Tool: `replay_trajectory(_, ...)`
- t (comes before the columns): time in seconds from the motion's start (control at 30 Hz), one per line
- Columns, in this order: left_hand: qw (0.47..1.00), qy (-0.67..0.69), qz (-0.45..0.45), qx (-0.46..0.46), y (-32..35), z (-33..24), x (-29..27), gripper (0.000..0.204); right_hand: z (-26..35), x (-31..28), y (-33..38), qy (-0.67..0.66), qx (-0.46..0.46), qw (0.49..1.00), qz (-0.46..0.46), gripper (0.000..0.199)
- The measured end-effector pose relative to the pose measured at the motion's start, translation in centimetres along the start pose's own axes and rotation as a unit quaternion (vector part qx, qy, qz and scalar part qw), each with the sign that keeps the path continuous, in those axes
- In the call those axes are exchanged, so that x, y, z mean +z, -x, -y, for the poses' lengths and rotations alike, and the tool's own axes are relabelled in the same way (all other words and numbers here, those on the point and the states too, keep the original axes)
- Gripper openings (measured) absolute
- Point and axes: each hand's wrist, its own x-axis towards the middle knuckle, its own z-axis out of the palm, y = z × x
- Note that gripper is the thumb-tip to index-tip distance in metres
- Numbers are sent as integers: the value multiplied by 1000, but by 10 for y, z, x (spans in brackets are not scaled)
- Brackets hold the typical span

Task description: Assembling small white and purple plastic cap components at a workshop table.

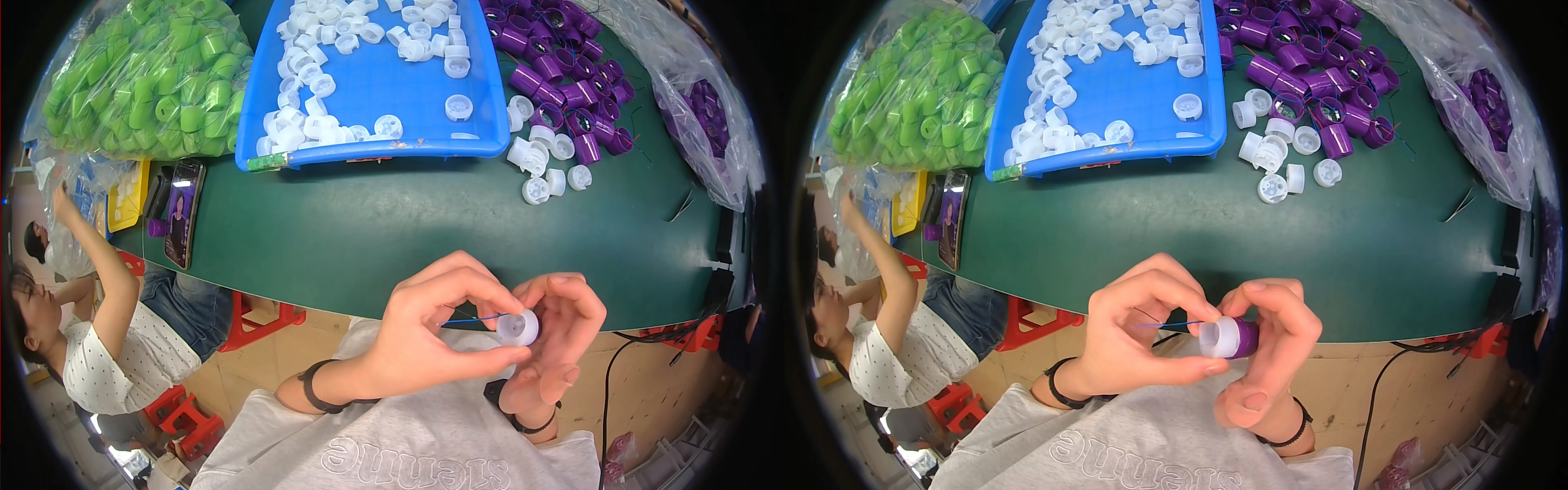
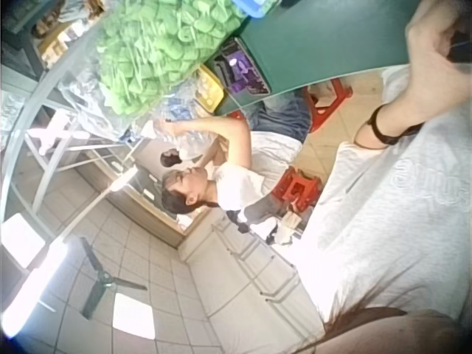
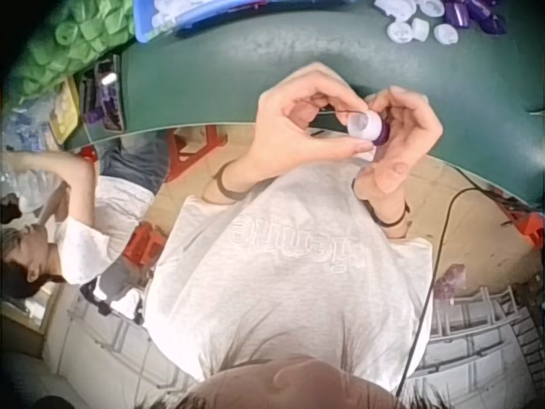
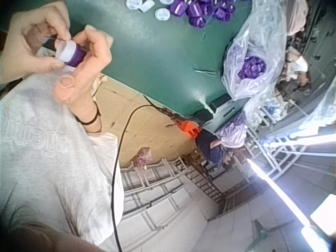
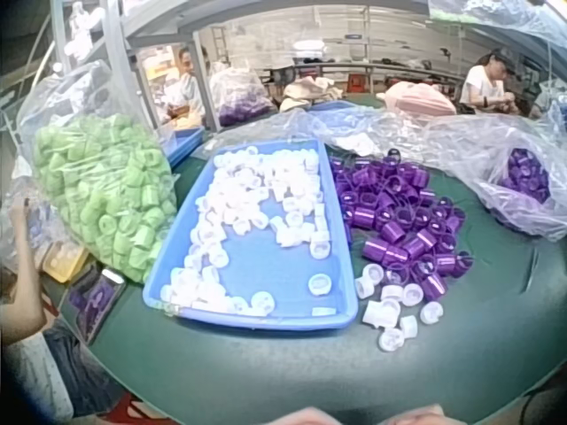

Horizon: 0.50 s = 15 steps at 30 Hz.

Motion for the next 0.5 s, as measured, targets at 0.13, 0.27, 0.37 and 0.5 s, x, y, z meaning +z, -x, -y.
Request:
replay_trajectory(0.13,1000,-13,-3,4,1,-1,2,38,-1,1,2,-13,-2,1000,-21,82)
replay_trajectory(0.27,998,-55,-13,0,2,-8,1,35,1,0,2,-27,-11,999,-25,81)
replay_trajectory(0.37,994,-105,-9,9,1,-11,0,34,2,3,2,-30,16,999,-29,80)
replay_trajectory(0.5,992,-123,-1,-19,0,-14,0,32,5,4,2,-19,39,999,-31,80)
